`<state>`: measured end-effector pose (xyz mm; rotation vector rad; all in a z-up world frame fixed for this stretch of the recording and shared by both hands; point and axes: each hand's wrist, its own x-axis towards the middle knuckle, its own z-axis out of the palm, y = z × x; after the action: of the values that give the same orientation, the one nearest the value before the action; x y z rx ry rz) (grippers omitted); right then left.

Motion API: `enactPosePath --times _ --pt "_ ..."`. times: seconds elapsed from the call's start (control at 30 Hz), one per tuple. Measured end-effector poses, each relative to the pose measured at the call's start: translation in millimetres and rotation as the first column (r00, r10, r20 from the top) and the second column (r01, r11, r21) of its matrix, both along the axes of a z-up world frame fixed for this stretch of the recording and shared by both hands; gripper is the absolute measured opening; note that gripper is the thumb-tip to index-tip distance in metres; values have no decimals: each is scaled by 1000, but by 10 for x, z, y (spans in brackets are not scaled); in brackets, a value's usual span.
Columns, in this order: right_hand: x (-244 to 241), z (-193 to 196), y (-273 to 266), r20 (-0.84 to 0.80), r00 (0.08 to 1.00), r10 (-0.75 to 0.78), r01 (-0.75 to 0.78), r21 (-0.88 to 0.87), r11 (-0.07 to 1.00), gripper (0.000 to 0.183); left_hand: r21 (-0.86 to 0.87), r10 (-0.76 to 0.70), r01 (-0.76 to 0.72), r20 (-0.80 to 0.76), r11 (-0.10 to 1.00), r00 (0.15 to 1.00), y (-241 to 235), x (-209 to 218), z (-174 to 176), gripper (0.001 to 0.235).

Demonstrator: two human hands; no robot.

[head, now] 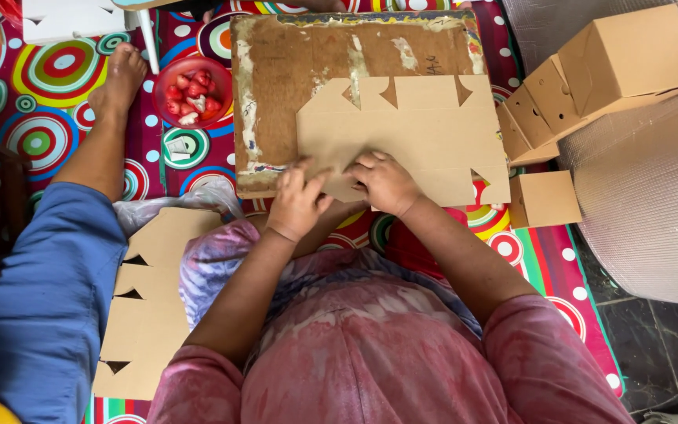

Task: The person sits on a colorful mat and assembles small cardboard boxes by hand. They fold the flaps of pre-cut cardboard pieces and press the edges together to form the box shape. The person then places the finished boxes into a larger cardboard box nearby.

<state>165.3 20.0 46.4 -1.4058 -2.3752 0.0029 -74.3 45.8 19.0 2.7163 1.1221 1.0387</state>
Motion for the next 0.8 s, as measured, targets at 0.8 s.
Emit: enactPosePath --times 0.8 --pt "-174 199 326 -86 900 -428 361 -403 841 45 -715 152 -356 -335 602 930 846 79 526 49"
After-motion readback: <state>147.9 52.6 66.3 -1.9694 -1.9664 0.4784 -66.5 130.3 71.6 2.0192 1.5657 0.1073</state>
